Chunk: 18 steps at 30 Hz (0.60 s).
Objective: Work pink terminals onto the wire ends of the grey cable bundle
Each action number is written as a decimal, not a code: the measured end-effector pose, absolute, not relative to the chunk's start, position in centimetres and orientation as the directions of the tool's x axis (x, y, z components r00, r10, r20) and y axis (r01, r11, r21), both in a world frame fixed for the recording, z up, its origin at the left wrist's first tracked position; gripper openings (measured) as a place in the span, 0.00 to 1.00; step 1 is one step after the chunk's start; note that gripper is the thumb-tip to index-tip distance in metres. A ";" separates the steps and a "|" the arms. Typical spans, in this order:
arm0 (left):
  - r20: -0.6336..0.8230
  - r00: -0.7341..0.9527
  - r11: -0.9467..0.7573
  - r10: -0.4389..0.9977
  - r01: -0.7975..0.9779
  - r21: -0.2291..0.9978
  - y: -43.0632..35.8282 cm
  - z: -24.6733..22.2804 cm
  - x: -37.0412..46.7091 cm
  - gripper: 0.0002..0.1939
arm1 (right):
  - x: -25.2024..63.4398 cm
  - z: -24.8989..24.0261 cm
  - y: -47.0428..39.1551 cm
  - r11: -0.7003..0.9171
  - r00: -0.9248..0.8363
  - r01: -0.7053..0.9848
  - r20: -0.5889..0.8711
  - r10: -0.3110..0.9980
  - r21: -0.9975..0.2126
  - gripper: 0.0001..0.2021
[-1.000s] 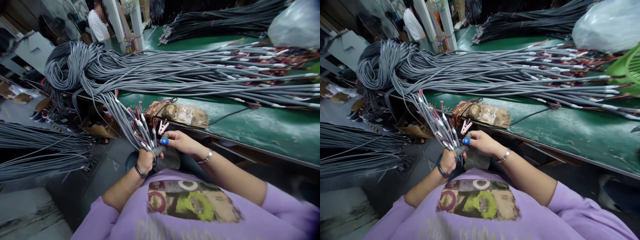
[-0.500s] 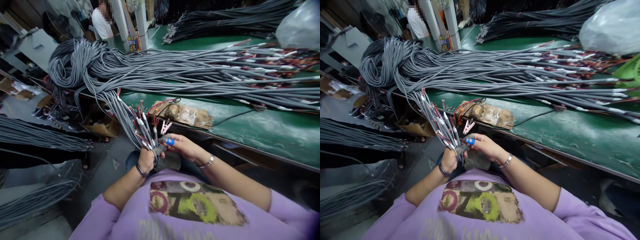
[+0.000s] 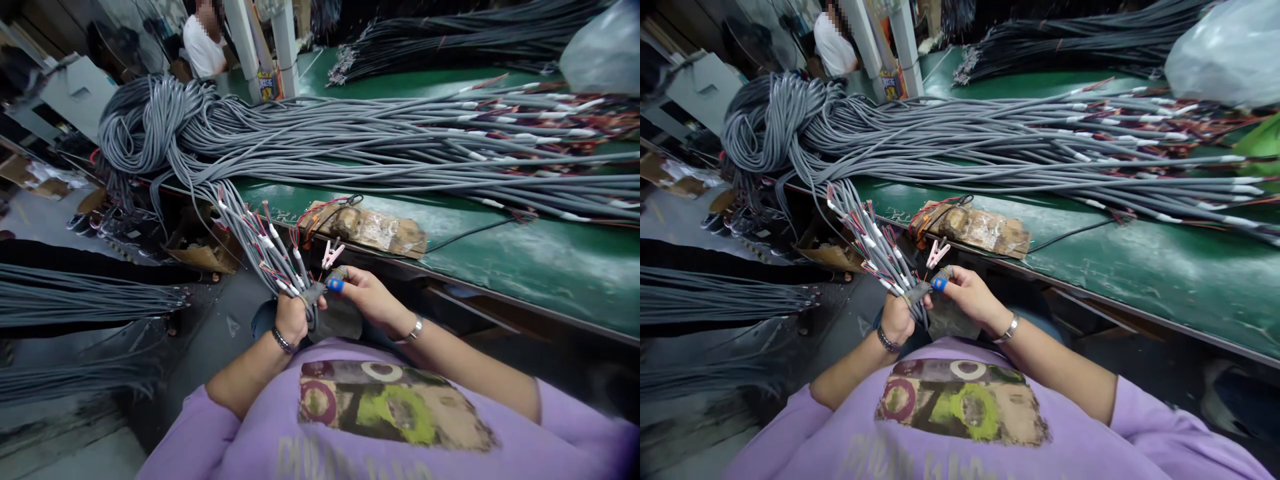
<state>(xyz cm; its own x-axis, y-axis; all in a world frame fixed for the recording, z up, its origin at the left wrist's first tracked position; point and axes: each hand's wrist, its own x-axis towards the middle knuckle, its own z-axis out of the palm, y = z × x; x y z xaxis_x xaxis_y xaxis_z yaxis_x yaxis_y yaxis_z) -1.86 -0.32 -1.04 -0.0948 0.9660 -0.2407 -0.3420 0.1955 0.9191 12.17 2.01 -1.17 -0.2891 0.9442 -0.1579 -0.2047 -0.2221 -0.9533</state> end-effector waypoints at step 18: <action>-0.325 -0.113 0.247 0.939 -0.435 0.866 0.7 1.0 -0.3 0.11 | 11.2 -1.4 5.5 -0.390 -0.429 -0.540 -0.155 0.890 -0.746 0.25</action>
